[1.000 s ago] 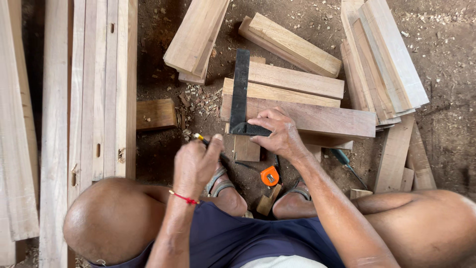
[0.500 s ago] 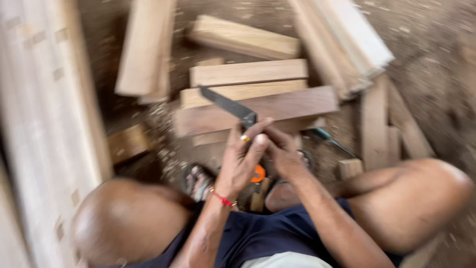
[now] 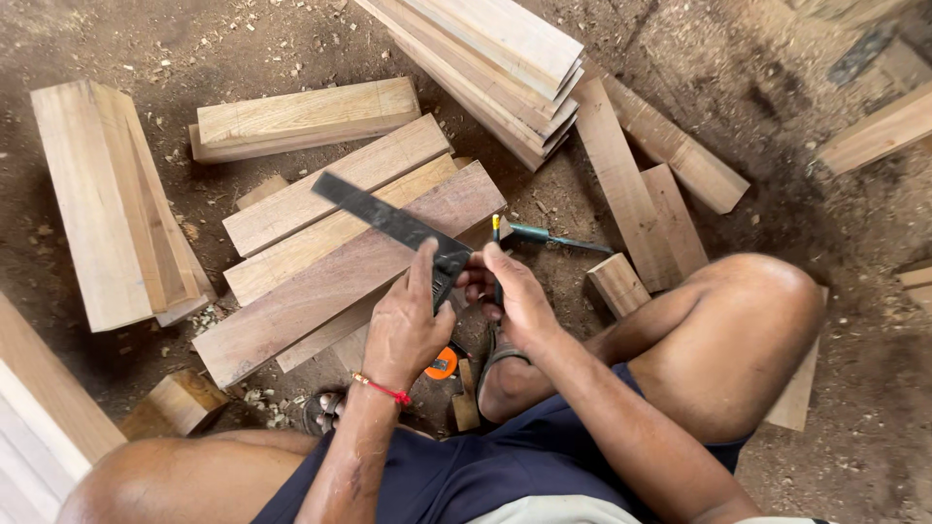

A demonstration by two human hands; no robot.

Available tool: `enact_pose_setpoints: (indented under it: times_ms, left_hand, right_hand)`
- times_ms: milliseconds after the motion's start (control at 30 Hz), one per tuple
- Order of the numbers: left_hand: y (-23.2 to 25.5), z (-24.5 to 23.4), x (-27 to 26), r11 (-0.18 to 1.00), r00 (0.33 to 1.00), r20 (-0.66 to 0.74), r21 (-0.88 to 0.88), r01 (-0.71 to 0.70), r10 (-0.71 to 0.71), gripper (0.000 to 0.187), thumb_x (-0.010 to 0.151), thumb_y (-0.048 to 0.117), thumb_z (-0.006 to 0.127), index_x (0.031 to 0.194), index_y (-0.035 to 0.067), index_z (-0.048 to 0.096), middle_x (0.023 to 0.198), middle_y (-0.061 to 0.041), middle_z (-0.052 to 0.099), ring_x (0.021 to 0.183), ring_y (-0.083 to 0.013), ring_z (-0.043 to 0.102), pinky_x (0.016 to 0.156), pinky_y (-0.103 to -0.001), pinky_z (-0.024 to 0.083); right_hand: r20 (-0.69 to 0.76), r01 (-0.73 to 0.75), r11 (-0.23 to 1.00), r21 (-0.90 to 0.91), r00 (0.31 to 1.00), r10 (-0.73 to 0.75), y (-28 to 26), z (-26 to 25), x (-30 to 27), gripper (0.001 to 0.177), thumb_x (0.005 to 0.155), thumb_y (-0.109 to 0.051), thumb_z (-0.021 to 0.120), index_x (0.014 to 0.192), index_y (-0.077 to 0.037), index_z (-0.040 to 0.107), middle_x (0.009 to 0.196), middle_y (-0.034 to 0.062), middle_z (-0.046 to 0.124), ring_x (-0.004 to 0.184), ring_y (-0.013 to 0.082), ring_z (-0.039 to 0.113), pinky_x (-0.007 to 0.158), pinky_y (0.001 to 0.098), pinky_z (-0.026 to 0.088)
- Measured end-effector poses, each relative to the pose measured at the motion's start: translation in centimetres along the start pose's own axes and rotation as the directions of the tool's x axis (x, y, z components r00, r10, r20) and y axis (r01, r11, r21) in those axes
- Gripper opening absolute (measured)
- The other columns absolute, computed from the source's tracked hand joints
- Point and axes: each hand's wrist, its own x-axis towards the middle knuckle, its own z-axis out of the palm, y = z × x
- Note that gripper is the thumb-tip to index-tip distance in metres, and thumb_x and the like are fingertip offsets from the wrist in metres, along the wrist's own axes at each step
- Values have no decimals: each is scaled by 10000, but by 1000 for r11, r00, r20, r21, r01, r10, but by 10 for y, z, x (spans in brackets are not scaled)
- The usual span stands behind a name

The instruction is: The person uses a speed square and a pencil to mark lines on multiple pieces of wood, handling the pieces one at a time and setting the tool down between marks.

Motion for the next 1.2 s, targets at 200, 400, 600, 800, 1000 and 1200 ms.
enact_pose_setpoints:
  times_ms: [200, 400, 600, 800, 1000, 1200]
  left_hand:
    - [-18, 3, 7, 901, 944, -35, 314, -301, 327, 528, 856, 318, 701, 1313, 88, 568, 1113, -157, 653, 1012, -332, 643, 912, -477, 518]
    - [-57, -46, 63, 969, 997, -54, 244, -43, 58, 829, 948, 768, 480, 1420, 88, 508, 1357, -235, 543, 1270, -398, 532, 1043, -578, 457]
    - [-50, -24, 57, 967, 996, 62, 243, -72, 59, 1101, 753, 879, 544, 1519, 95, 440, 1523, -241, 434, 1395, -415, 461, 1095, -608, 342]
    - [-43, -33, 48, 886, 957, 143, 364, -287, 251, 1035, 573, 769, 781, 1460, 293, 540, 1513, -245, 367, 1323, -432, 439, 1091, -569, 291]
    - [-45, -29, 46, 870, 954, 102, 390, -300, 283, 872, 593, 474, 852, 1415, 344, 593, 1557, -174, 373, 1335, -383, 447, 1089, -533, 308]
    - [-48, -24, 45, 866, 952, 68, 399, -301, 299, 838, 607, 437, 843, 1407, 379, 602, 1562, -153, 376, 1328, -371, 453, 1089, -543, 307]
  right_hand:
    - [65, 75, 997, -2, 995, -75, 22, -19, 21, 241, 955, -235, 760, 1094, -40, 740, 827, 27, 694, 612, 47, 539, 478, 182, 369]
    - [-9, 71, 994, -82, 997, -72, 21, -12, 13, 219, 945, -198, 724, 1068, -17, 720, 821, 21, 709, 651, 89, 635, 549, 225, 520]
    - [-42, 151, 986, -73, 987, -154, 27, -2, 17, 238, 961, -213, 717, 1091, -15, 702, 833, 41, 730, 688, 89, 659, 586, 203, 523]
    - [-84, 145, 989, 30, 986, -142, 32, 8, 23, 219, 957, -207, 718, 1091, -37, 685, 801, 22, 696, 683, 78, 659, 493, 176, 396]
    - [-104, 115, 991, -67, 987, -121, 21, 7, 21, 196, 963, -208, 728, 1099, -67, 718, 854, 57, 701, 686, 76, 629, 500, 182, 398]
    - [-260, 296, 955, -26, 920, -292, -30, -12, -2, 319, 1015, -320, 547, 928, -64, 716, 923, 76, 737, 800, 132, 679, 605, 267, 545]
